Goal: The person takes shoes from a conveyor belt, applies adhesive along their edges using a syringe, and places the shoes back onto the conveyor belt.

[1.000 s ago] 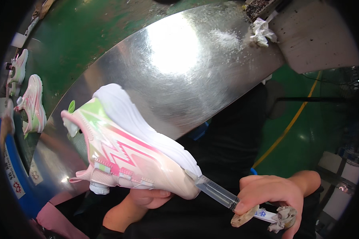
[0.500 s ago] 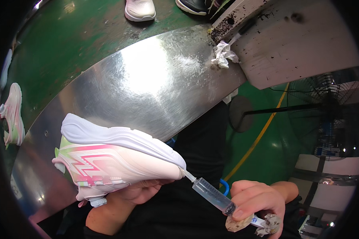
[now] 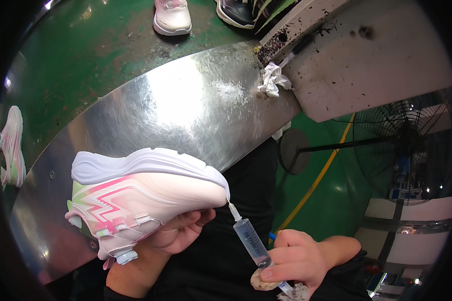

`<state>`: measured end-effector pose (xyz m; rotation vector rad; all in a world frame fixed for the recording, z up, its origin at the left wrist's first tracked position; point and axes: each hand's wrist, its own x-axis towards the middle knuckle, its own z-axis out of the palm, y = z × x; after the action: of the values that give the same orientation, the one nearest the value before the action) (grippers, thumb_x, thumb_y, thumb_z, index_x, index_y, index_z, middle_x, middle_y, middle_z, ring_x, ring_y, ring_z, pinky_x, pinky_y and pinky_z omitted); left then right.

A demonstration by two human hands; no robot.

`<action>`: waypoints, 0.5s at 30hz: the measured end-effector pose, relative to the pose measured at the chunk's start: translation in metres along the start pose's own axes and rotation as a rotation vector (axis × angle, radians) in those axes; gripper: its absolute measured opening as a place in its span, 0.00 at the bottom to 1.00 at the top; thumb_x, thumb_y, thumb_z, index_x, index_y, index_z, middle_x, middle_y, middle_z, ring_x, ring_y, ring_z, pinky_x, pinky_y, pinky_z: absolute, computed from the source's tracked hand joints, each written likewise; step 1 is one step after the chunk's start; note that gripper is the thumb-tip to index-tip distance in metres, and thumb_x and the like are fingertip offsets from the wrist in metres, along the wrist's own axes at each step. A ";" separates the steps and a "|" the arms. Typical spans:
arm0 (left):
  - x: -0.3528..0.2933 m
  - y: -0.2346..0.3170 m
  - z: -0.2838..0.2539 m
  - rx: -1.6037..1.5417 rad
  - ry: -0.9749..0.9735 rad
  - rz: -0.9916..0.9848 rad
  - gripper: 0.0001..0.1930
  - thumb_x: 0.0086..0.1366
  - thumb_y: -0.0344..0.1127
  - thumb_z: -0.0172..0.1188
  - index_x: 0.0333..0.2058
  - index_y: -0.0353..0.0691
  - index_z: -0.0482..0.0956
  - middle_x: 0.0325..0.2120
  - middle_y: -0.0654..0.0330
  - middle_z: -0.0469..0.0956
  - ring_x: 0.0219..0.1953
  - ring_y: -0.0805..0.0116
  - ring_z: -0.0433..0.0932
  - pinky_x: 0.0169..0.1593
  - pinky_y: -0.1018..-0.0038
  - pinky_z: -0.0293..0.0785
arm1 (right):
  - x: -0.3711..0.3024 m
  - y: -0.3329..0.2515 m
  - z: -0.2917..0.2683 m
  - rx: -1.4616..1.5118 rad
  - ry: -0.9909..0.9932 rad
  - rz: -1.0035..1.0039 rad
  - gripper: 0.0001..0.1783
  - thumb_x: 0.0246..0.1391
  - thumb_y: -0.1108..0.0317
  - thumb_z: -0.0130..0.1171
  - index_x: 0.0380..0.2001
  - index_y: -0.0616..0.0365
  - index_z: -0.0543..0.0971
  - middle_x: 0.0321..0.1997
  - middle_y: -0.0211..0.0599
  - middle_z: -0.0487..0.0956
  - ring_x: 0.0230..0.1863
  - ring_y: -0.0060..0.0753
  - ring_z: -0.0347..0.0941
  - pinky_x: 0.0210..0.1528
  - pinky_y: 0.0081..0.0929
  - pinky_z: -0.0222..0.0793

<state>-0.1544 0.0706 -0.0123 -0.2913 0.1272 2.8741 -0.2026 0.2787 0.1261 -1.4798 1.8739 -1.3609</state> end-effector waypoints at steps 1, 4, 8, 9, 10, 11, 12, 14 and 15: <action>0.002 0.002 0.000 -0.007 0.034 -0.047 0.34 0.55 0.19 0.61 0.59 0.50 0.61 0.50 0.57 0.73 0.49 0.61 0.76 0.48 0.69 0.79 | 0.000 0.001 0.001 -0.005 -0.001 -0.005 0.43 0.41 0.37 0.64 0.48 0.63 0.69 0.39 0.35 0.80 0.30 0.33 0.74 0.29 0.30 0.56; 0.004 -0.001 0.001 0.002 -0.030 0.009 0.31 0.55 0.23 0.63 0.58 0.41 0.64 0.48 0.50 0.74 0.51 0.53 0.74 0.47 0.72 0.81 | 0.003 0.000 0.002 -0.162 -0.049 0.009 0.40 0.44 0.38 0.61 0.47 0.63 0.70 0.39 0.34 0.79 0.30 0.33 0.73 0.28 0.30 0.58; 0.008 0.001 0.008 -0.009 -0.075 0.002 0.28 0.58 0.26 0.62 0.57 0.41 0.64 0.46 0.50 0.76 0.51 0.55 0.75 0.45 0.74 0.82 | -0.001 0.014 0.019 -0.327 0.060 -0.089 0.39 0.43 0.38 0.62 0.46 0.64 0.73 0.39 0.36 0.77 0.26 0.34 0.69 0.27 0.31 0.58; 0.009 0.001 0.008 -0.019 -0.088 -0.011 0.27 0.59 0.27 0.61 0.57 0.41 0.65 0.46 0.50 0.76 0.52 0.55 0.74 0.45 0.73 0.82 | -0.002 0.014 0.020 -0.331 0.058 -0.087 0.39 0.43 0.38 0.62 0.46 0.64 0.73 0.39 0.36 0.77 0.26 0.34 0.69 0.27 0.31 0.58; 0.009 0.001 0.007 -0.029 -0.101 -0.024 0.25 0.61 0.28 0.59 0.57 0.41 0.65 0.46 0.50 0.76 0.52 0.54 0.74 0.45 0.73 0.82 | -0.001 0.014 0.020 -0.360 0.053 -0.081 0.39 0.43 0.39 0.62 0.45 0.64 0.73 0.38 0.37 0.77 0.24 0.34 0.68 0.26 0.30 0.58; 0.007 0.002 0.007 -0.031 -0.097 -0.017 0.25 0.61 0.28 0.59 0.57 0.41 0.65 0.46 0.50 0.76 0.52 0.54 0.74 0.45 0.73 0.82 | 0.000 0.015 0.019 -0.380 0.045 -0.080 0.38 0.44 0.39 0.62 0.45 0.64 0.74 0.37 0.38 0.77 0.23 0.34 0.67 0.25 0.30 0.57; 0.006 0.003 0.010 -0.049 -0.094 -0.032 0.24 0.61 0.26 0.59 0.56 0.41 0.67 0.47 0.52 0.75 0.52 0.56 0.74 0.45 0.73 0.81 | 0.008 0.011 0.014 -0.398 -0.005 -0.075 0.36 0.44 0.40 0.62 0.44 0.63 0.74 0.35 0.39 0.76 0.21 0.34 0.64 0.24 0.29 0.57; 0.005 0.002 0.012 -0.068 -0.093 -0.045 0.23 0.61 0.25 0.58 0.55 0.41 0.68 0.49 0.53 0.74 0.52 0.58 0.74 0.45 0.73 0.80 | 0.004 0.017 0.021 -0.404 0.050 -0.102 0.35 0.44 0.41 0.62 0.43 0.63 0.75 0.34 0.39 0.76 0.20 0.33 0.63 0.24 0.29 0.57; 0.005 0.002 0.012 -0.068 -0.092 -0.045 0.21 0.61 0.26 0.58 0.54 0.41 0.69 0.49 0.53 0.74 0.53 0.58 0.74 0.45 0.74 0.80 | 0.002 0.020 0.024 -0.407 0.107 -0.125 0.35 0.45 0.41 0.62 0.43 0.63 0.75 0.33 0.39 0.77 0.20 0.33 0.62 0.24 0.29 0.57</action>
<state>-0.1614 0.0713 -0.0017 -0.1717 0.0058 2.8450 -0.1952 0.2654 0.0992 -1.7720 2.2616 -1.1773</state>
